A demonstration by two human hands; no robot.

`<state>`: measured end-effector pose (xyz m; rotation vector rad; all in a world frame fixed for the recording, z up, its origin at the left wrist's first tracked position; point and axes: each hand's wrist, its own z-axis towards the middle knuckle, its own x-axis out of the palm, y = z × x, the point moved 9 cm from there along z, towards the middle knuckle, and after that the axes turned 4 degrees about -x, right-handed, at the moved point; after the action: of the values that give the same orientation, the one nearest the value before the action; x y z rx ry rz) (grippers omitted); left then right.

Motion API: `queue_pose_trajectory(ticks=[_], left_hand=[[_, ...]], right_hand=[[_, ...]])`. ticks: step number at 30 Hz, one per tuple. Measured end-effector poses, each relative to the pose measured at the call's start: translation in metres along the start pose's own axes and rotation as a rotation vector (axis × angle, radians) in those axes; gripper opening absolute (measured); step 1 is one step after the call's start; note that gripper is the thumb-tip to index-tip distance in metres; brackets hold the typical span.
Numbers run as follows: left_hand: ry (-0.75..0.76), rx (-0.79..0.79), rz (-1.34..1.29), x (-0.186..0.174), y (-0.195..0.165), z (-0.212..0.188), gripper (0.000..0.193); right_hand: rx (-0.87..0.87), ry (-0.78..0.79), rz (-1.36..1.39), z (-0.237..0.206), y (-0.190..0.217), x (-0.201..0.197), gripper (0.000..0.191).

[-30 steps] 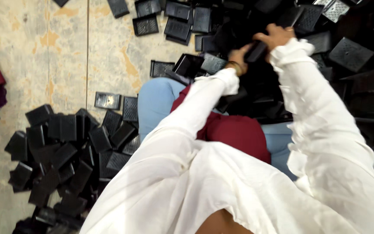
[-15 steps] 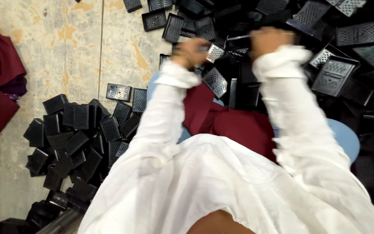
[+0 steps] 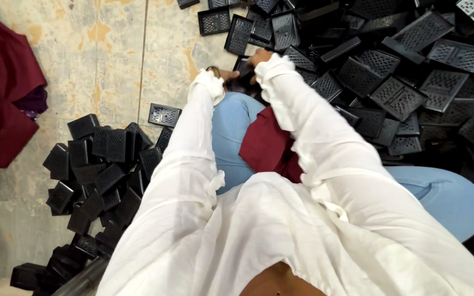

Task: The person sits on the floor among a large pile of black perforated plastic boxes, picks them up one at a time, turns them over in both hands, and places them into a cardboard carton beside them while another person's hands also move items nearby.

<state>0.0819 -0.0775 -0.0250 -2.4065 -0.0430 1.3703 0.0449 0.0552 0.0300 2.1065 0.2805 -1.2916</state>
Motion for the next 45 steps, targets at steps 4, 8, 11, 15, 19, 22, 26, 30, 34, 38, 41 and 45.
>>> queue_pose_trajectory(ticks=[4, 8, 11, 15, 19, 22, 26, 30, 34, 38, 41, 45], left_hand=[[0.123, -0.376, -0.957, 0.008, -0.026, 0.025, 0.035], [0.099, -0.398, -1.380, 0.007, -0.107, 0.062, 0.038], [0.056, -0.161, -1.384, 0.002, -0.181, 0.091, 0.038], [-0.535, 0.296, -0.982, -0.044, -0.235, 0.080, 0.041], [-0.354, 0.380, -1.304, -0.032, -0.255, 0.075, 0.041], [-0.073, 0.250, -1.608, -0.013, -0.262, 0.066, 0.044], [0.112, 0.348, -1.695, -0.018, -0.277, 0.026, 0.039], [0.315, 0.410, -1.693, -0.016, -0.291, -0.021, 0.031], [0.477, 0.451, -1.693, -0.009, -0.295, -0.065, 0.028], [0.513, 0.461, -1.589, -0.005, -0.300, -0.099, 0.026], [0.274, 0.408, -1.506, -0.006, -0.288, -0.113, 0.027], [-0.562, 0.431, -0.994, -0.038, -0.203, -0.160, 0.024]], right_hand=[[0.060, -0.171, -0.034, -0.033, -0.041, -0.031, 0.053], [0.143, -0.486, 0.006, -0.085, -0.080, -0.070, 0.044], [0.227, -0.619, -0.070, -0.120, -0.111, -0.088, 0.039], [0.203, -0.791, -0.059, -0.181, -0.148, -0.108, 0.040], [0.073, -0.952, 0.038, -0.260, -0.176, -0.120, 0.044], [0.152, -1.009, 0.107, -0.325, -0.200, -0.121, 0.041], [0.241, -1.076, -0.049, -0.405, -0.209, -0.120, 0.041], [0.314, -1.116, -0.570, -0.449, -0.176, -0.111, 0.062], [0.170, -1.300, -0.034, -0.449, -0.148, -0.103, 0.035], [0.053, -1.055, 1.039, -0.387, -0.120, -0.068, 0.039], [0.042, -0.927, 1.095, -0.365, -0.073, -0.055, 0.044], [-0.017, -0.745, 1.047, -0.347, -0.023, -0.031, 0.046]])
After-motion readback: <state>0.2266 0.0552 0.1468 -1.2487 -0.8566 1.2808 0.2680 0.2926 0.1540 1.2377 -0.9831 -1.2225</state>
